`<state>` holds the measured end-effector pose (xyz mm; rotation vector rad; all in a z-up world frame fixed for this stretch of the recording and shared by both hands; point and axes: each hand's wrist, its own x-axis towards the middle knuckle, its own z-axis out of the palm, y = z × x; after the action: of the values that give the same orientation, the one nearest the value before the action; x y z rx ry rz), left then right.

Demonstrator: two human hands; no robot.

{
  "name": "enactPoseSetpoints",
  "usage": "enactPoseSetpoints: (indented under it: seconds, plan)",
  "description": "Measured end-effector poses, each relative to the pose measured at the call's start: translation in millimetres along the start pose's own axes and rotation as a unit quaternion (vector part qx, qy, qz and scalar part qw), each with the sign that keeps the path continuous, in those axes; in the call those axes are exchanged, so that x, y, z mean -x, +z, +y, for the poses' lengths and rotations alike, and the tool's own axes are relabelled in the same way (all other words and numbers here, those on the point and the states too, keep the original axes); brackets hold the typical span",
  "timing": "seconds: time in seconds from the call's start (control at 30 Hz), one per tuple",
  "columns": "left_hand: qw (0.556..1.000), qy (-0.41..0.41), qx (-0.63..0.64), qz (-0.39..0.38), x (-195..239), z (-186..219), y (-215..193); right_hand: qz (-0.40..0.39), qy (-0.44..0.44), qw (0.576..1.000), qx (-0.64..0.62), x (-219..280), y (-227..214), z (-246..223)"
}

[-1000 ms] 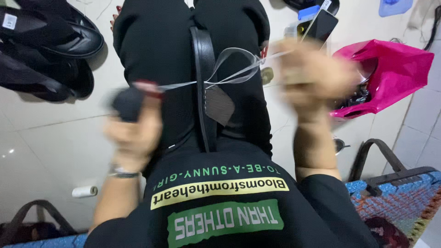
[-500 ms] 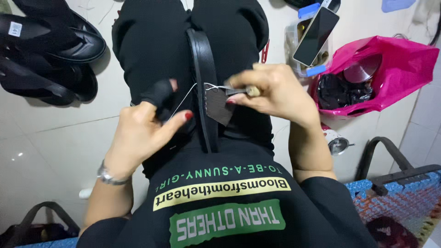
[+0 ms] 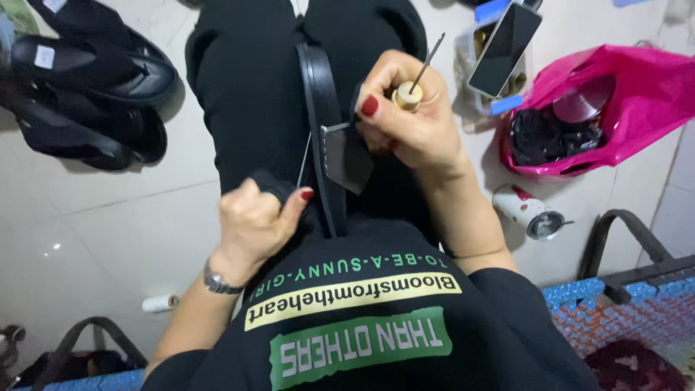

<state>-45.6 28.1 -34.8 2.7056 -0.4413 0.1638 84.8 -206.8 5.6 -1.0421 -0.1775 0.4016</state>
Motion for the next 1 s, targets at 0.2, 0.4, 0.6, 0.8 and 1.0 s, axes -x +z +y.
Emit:
enactPoseSetpoints:
  seconds: [0.2, 0.4, 0.6, 0.8, 1.0]
  plan:
    - [0.985, -0.014, 0.167, 0.049, 48.6, 9.1, 35.3, 0.128, -0.005, 0.986, 0.104, -2.4, -4.0, 34.6]
    - [0.994, -0.05, 0.097, -0.02, 53.9, 18.4, 34.1, 0.04, -0.119, 0.884, 0.45, -24.1, 11.4, 3.3]
    - [0.919, -0.211, 0.203, -0.265, 9.6, 46.4, 41.9, -0.02, -0.053, 0.671, 0.74, -46.3, 20.8, 6.6]
    - [0.975, -0.167, 0.072, -0.126, 14.6, 29.7, 78.2, 0.071, -0.222, 0.603, 0.763, -35.8, 27.5, 27.8]
    - [0.874, -0.187, 0.271, -0.356, 1.8, -17.4, -20.9, -0.071, -0.086, 0.843, 0.527, -8.9, -19.5, -13.1]
